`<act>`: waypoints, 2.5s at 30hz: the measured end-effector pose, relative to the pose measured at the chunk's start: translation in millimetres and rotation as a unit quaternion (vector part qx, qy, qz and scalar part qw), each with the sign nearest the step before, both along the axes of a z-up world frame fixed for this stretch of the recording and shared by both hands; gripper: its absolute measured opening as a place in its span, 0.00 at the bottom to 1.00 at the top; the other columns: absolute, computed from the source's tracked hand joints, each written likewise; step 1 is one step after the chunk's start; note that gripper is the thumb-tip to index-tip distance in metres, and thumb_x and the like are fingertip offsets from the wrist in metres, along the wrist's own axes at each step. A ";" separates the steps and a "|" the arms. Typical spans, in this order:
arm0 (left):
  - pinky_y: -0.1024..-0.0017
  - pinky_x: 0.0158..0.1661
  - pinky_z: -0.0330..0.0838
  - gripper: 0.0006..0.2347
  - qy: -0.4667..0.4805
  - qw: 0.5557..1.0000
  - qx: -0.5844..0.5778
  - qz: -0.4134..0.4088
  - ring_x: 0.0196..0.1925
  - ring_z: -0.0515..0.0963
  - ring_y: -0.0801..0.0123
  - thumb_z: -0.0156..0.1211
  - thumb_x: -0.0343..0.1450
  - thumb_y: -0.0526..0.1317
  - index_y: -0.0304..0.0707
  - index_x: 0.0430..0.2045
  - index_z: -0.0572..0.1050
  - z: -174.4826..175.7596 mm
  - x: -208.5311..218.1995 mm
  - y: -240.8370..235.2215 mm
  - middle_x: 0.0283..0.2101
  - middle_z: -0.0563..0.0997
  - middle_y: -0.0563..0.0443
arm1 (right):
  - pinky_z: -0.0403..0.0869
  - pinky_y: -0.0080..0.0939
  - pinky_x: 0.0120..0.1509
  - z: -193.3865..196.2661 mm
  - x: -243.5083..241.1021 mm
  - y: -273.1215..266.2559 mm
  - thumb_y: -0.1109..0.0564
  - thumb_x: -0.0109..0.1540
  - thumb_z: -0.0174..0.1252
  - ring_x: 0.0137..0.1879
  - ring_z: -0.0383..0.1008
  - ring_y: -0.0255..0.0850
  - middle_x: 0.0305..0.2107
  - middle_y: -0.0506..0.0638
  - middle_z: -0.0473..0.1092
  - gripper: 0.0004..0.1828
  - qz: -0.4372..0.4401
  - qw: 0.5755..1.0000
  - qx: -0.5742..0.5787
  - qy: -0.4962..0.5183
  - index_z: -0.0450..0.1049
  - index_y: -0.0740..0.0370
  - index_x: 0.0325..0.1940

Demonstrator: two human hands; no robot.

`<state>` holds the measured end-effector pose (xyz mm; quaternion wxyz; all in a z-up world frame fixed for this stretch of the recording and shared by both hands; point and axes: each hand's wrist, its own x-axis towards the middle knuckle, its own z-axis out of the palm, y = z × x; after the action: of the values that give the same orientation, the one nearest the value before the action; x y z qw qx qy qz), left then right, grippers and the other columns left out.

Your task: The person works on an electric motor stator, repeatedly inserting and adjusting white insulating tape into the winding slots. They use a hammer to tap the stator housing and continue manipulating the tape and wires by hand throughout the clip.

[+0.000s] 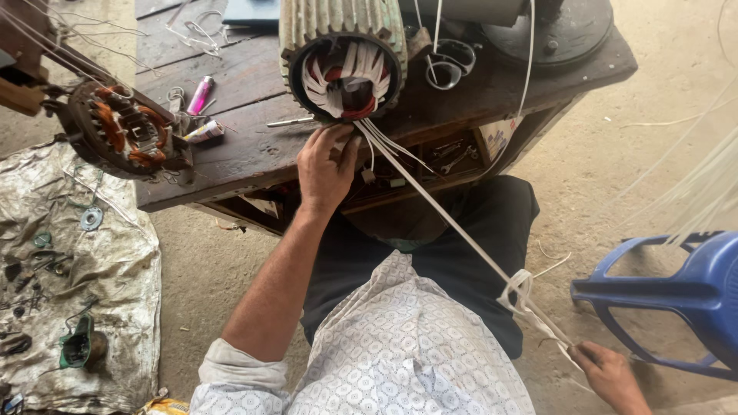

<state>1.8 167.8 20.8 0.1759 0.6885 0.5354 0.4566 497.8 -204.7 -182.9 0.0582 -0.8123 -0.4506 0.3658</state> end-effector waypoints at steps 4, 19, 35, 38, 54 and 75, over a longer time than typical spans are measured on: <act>0.72 0.39 0.84 0.08 0.022 0.995 0.085 -0.049 0.42 0.86 0.63 0.67 0.71 0.32 0.33 0.43 0.79 8.0 4.6 -6.5 0.46 0.80 0.43 | 0.76 0.47 0.50 2.9 0.5 10.1 0.39 0.62 0.61 0.43 0.79 0.51 0.34 0.57 0.81 0.22 -0.016 0.998 0.044 -0.034 0.82 0.59 0.45; 0.69 0.46 0.81 0.12 -0.047 0.926 -0.160 -0.339 0.47 0.84 0.64 0.59 0.76 0.43 0.35 0.48 0.79 56.4 65.0 -90.1 0.46 0.84 0.46 | 0.71 0.44 0.37 280.2 -154.2 159.5 0.61 0.62 0.61 0.32 0.75 0.45 0.28 0.54 0.73 0.11 0.224 0.904 0.364 0.026 0.79 0.64 0.49; 0.77 0.29 0.74 0.07 -0.185 0.943 -0.148 -0.233 0.28 0.80 0.76 0.64 0.74 0.35 0.35 0.43 0.81 35.8 11.0 -84.9 0.30 0.82 0.52 | 0.70 0.33 0.36 282.8 -252.7 267.9 0.62 0.67 0.64 0.34 0.73 0.34 0.31 0.48 0.75 0.06 0.275 0.817 0.456 0.219 0.80 0.65 0.48; 0.75 0.30 0.76 0.05 -0.098 0.979 -0.053 -0.171 0.29 0.82 0.72 0.66 0.72 0.34 0.35 0.40 0.82 34.8 -5.9 -73.0 0.30 0.83 0.51 | 0.67 0.32 0.31 276.8 -271.3 284.4 0.62 0.64 0.66 0.29 0.71 0.32 0.26 0.48 0.74 0.07 0.294 0.820 0.463 0.165 0.81 0.66 0.45; 0.73 0.30 0.80 0.08 -0.096 0.986 -0.004 -0.136 0.30 0.83 0.71 0.69 0.70 0.36 0.36 0.40 0.78 20.7 -16.9 -24.0 0.41 0.81 0.50 | 0.67 0.40 0.32 257.7 -321.3 386.6 0.66 0.65 0.71 0.29 0.70 0.39 0.28 0.49 0.71 0.07 0.353 0.631 0.685 -0.088 0.78 0.68 0.36; 0.70 0.32 0.80 0.05 -0.071 0.965 -0.181 -0.176 0.32 0.84 0.65 0.66 0.68 0.34 0.35 0.34 0.81 -20.1 -38.1 -61.6 0.33 0.83 0.49 | 0.65 0.35 0.28 256.5 -335.8 362.3 0.68 0.67 0.70 0.29 0.70 0.38 0.27 0.52 0.71 0.07 0.212 0.703 0.679 -0.028 0.77 0.68 0.42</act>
<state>-36.3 106.2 0.7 0.4129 0.6945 0.4652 0.3615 162.0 157.6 73.6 0.5018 -0.4462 -0.7386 -0.0593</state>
